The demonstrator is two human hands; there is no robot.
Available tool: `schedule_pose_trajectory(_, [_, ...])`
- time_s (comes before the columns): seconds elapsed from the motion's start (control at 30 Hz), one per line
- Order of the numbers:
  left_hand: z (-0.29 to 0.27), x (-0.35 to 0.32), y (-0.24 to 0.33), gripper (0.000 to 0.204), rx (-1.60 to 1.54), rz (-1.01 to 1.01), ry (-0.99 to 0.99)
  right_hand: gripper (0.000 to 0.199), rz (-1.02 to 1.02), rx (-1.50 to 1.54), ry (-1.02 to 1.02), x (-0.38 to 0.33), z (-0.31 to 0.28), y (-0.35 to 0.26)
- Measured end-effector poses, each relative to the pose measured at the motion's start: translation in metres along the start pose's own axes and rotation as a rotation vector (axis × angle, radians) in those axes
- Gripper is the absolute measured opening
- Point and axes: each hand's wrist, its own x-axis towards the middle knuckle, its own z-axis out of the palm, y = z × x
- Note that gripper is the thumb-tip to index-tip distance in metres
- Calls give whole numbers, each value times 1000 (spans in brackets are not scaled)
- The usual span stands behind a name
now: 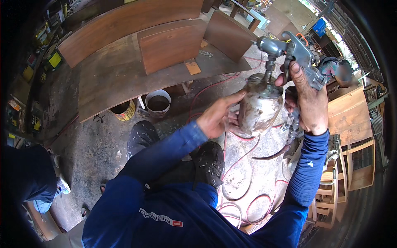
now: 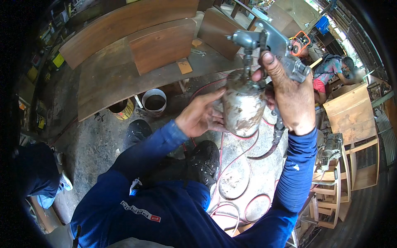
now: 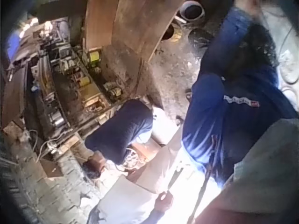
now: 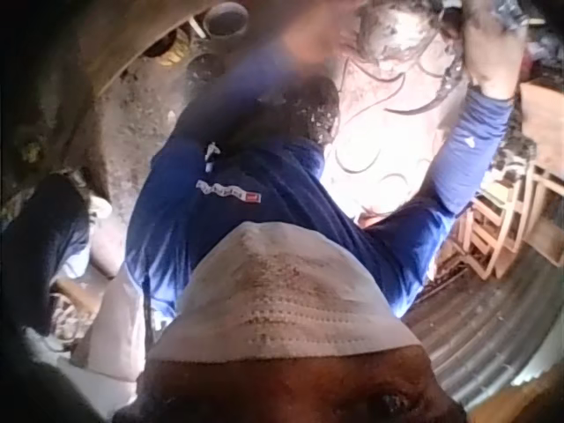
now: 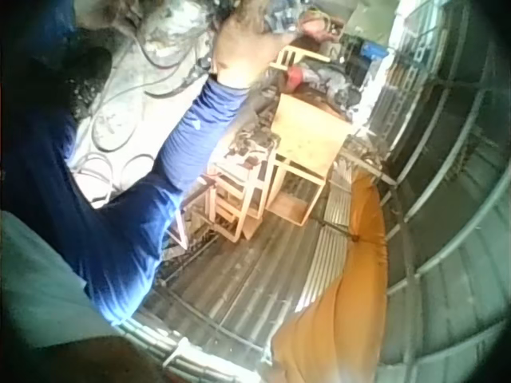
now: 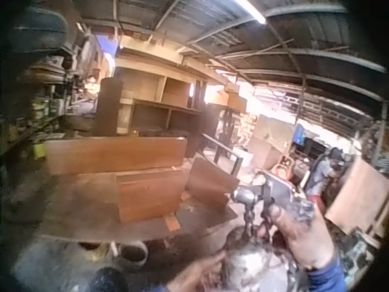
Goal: Applying a clear coat or finish to wooden furniture panels using a pneumatic spray gun.
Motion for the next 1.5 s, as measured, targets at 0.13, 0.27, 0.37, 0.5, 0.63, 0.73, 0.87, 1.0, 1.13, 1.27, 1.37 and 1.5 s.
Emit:
schedule_pose_trajectory(0.13, [-5,2,-7,77,-34,37,-4,40,-36,13,-68,1,-5,6])
schedule_pose_trajectory(0.27, [-4,45,2,79,-11,-28,-77,37,56,-60,164,8,-5,12])
schedule_pose_trajectory(0.37, [-6,48,3,80,-48,-106,-75,36,77,-84,163,6,2,8])
schedule_pose_trajectory(0.5, [-14,-14,-9,73,-61,64,-3,44,-13,-70,5,-15,20,-8])
schedule_pose_trajectory(0.63, [-15,-95,-20,63,-87,167,257,27,-82,100,-201,-34,51,-21])
schedule_pose_trajectory(0.73, [-19,-129,-25,59,-140,197,336,24,-158,269,-399,-34,70,-23])
schedule_pose_trajectory(0.87, [-27,-104,-24,59,-87,242,228,27,-143,142,-294,-28,65,-17])
schedule_pose_trajectory(1.0, [-22,-39,-23,66,-79,76,153,34,6,2,-57,-29,34,-2])
schedule_pose_trajectory(1.13, [-6,22,-21,83,8,-61,-46,38,53,-76,146,-28,7,14])
schedule_pose_trajectory(1.27, [-13,26,-20,86,45,-155,-88,34,36,-32,183,-38,7,24])
schedule_pose_trajectory(1.37, [-26,-22,-34,71,-1,-37,122,34,68,18,71,-50,24,24])
schedule_pose_trajectory(1.5, [-43,-92,-45,63,2,174,317,24,-83,179,-136,-66,61,21])
